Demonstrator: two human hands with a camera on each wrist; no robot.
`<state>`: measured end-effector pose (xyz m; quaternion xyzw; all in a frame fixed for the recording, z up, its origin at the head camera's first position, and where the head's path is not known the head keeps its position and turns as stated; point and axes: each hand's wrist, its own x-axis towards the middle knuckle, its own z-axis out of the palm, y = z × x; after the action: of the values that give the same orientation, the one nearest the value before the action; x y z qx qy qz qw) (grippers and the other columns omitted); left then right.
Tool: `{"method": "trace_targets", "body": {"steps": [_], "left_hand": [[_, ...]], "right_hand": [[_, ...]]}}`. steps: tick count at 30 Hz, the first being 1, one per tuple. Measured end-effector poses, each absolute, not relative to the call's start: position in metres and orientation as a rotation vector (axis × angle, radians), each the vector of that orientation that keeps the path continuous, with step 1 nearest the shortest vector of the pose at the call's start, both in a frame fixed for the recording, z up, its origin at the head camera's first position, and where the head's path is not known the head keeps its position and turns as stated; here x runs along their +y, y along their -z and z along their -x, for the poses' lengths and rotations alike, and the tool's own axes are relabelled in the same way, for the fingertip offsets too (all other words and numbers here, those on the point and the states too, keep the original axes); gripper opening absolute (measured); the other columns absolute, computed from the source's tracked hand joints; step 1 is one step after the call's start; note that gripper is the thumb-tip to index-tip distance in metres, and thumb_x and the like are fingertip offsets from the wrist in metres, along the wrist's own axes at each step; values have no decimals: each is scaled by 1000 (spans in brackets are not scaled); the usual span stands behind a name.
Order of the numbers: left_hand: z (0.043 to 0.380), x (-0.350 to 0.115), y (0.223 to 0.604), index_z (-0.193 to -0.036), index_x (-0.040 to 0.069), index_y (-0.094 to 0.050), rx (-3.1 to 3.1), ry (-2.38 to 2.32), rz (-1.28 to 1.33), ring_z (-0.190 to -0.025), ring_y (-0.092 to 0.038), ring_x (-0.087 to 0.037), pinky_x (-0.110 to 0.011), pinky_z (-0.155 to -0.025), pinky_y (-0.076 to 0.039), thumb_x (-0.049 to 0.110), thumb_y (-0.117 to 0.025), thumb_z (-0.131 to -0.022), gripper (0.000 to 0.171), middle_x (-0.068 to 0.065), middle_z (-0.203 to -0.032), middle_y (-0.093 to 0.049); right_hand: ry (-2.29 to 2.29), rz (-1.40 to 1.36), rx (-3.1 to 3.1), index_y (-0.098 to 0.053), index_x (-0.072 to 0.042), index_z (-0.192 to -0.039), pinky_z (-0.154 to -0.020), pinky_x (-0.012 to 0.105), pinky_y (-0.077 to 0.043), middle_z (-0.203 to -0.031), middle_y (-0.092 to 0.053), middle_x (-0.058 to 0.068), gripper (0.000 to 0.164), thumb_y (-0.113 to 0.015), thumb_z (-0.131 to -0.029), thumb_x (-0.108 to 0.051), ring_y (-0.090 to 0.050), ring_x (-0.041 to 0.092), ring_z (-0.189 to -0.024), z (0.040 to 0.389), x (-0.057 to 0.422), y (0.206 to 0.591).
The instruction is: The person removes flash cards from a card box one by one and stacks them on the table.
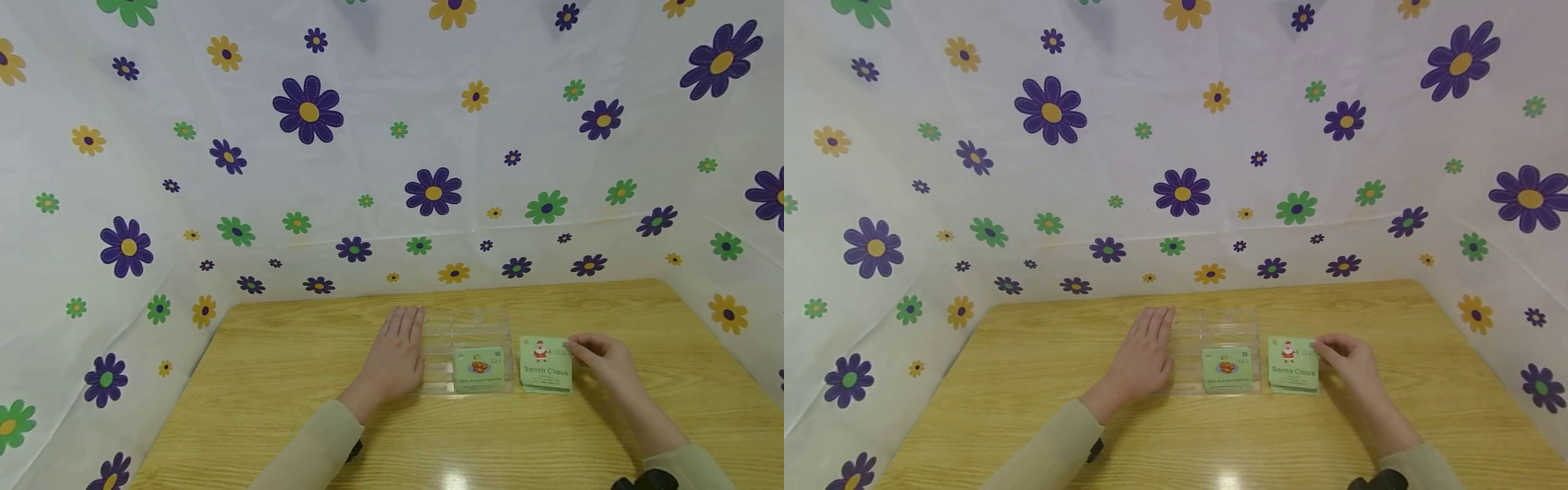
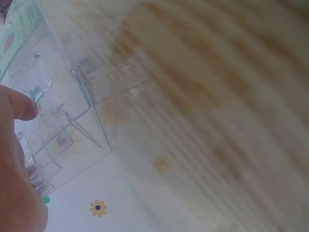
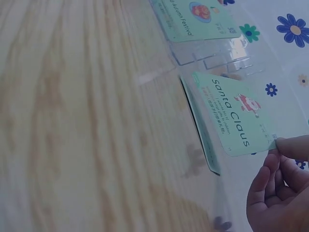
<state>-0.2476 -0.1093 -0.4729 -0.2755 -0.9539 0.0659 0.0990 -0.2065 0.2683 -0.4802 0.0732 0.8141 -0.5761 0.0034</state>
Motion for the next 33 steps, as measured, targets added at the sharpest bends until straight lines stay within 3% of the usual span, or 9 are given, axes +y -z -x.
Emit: {"method": "trace_targets", "body": {"steps": [14,24,33], "left_hand": [[248,-109,472,-168,-1,-16,-2830,-222,813,-160,-30,-35,-49,-136,-20,34,-51,-106,80,-19,-171,-31],[249,-109,474,-168,-1,-14,-2851,-179,816,-161,-27,-36,-50,-137,-17,34,-52,-106,81,-19,-172,-29],[249,-109,474,-168,-1,-15,-2832,-208,811,-160,-29,-35,-49,-136,-19,35,-52,-105,81,-19,-171,-30]], "right_hand": [[1568,-202,2715,-67,14,-124,-71,16,-51,-96,-71,-3,37,-65,-106,-18,-56,-2,-81,212,271,488],[1513,-233,2782,-71,11,-120,-67,19,-47,-94,-73,0,33,-70,-101,-16,-55,3,-79,214,268,491],[1471,-277,2795,-72,10,-122,-67,17,-46,-117,-72,27,33,-70,-102,-16,-57,12,-90,217,265,493]]}}
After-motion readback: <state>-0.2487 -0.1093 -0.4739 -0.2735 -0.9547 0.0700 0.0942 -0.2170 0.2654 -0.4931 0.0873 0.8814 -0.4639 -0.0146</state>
